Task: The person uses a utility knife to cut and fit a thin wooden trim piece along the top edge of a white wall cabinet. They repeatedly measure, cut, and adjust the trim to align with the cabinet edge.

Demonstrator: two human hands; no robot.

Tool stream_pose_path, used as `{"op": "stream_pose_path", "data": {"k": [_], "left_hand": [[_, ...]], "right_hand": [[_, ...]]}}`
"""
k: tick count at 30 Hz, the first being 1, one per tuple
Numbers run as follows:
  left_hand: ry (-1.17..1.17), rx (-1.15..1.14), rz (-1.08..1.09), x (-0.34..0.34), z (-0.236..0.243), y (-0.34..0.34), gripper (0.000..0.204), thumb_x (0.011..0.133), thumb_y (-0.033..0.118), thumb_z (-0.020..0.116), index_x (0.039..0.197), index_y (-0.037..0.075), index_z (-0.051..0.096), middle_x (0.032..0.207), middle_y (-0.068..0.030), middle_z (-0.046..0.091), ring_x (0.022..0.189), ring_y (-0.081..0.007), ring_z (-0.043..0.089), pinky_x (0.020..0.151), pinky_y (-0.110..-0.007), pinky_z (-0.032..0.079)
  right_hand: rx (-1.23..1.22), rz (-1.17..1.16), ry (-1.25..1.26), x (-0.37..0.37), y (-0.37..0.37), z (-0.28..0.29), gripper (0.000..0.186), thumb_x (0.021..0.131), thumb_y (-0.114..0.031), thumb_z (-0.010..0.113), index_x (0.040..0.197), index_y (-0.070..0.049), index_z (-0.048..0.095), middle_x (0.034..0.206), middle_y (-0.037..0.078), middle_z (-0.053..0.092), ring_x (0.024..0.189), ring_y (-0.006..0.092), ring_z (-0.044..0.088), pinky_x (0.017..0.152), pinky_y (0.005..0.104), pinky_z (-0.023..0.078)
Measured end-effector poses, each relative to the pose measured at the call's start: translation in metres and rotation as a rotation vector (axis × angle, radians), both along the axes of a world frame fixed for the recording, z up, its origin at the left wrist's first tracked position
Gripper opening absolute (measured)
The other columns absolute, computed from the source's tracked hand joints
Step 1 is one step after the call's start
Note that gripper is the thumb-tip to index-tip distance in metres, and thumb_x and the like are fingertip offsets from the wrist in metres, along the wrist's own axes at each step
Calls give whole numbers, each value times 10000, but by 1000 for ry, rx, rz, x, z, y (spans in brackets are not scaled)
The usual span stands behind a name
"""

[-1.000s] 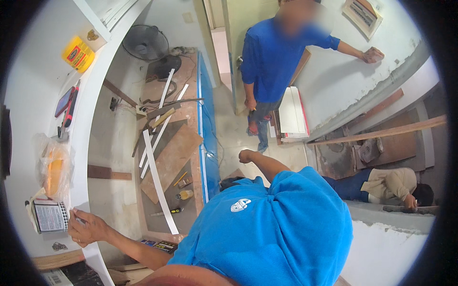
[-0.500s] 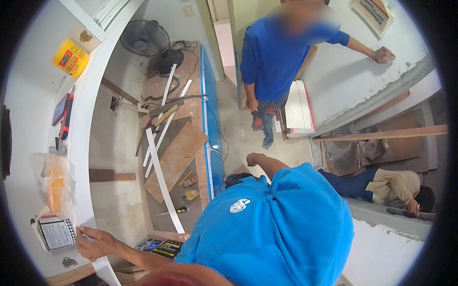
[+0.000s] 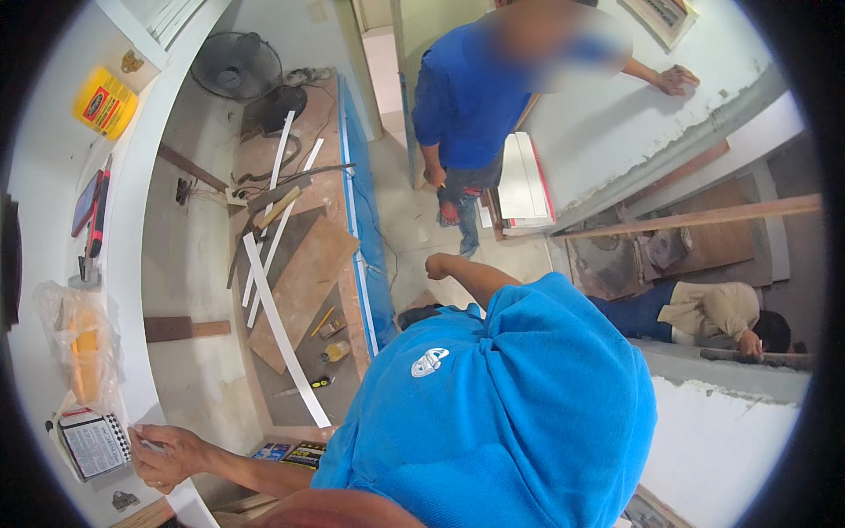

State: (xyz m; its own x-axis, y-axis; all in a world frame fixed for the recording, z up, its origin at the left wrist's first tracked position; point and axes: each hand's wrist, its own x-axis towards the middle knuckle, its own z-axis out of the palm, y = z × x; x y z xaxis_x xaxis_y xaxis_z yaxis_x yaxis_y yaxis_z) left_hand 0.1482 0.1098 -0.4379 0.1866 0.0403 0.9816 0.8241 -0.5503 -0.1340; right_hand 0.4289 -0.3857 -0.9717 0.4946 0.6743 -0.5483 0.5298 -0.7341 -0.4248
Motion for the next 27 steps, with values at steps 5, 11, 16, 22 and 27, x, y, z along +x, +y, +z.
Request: {"op": "stream_pose_path", "data": {"k": [5, 11, 16, 22, 27], "left_hand": [[24, 32, -4, 3, 4, -4, 97, 916, 350, 767, 953, 272, 812, 936, 137, 654, 836, -101, 608, 783, -338, 332], [14, 22, -19, 2, 1, 3, 98, 914, 358, 760, 952, 284, 813, 922, 145, 656, 839, -103, 611, 796, -340, 330], [9, 31, 52, -1, 2, -2, 99, 904, 356, 758, 950, 285, 810, 922, 140, 664, 837, -114, 621, 810, -339, 344], [12, 51, -27, 3, -1, 15, 121, 916, 354, 731, 982, 285, 806, 960, 116, 693, 925, -145, 656, 857, -351, 366], [-39, -80, -60, -4, -2, -3, 134, 924, 332, 721, 1003, 266, 807, 1027, 94, 701, 1003, -169, 645, 893, -403, 381]], "right_hand": [[-165, -119, 65, -43, -40, 7, 343, 853, -322, 612, 994, -48, 762, 1042, 214, 739, 985, 406, 702, 872, 491, 551], [-187, -232, 134, -87, -78, 12, 362, 859, -306, 604, 1022, -36, 781, 1058, 229, 742, 990, 401, 709, 874, 492, 556], [-152, -202, 103, -102, -82, 0, 335, 835, -325, 614, 979, -55, 752, 1039, 216, 734, 972, 417, 691, 866, 492, 541], [57, -290, 44, -97, -69, 3, 364, 858, -345, 589, 980, -42, 749, 1067, 231, 725, 1030, 427, 680, 910, 499, 531], [18, -259, 41, -94, -79, -22, 379, 875, -363, 588, 955, -27, 746, 1051, 236, 724, 981, 443, 682, 899, 519, 537]]}}
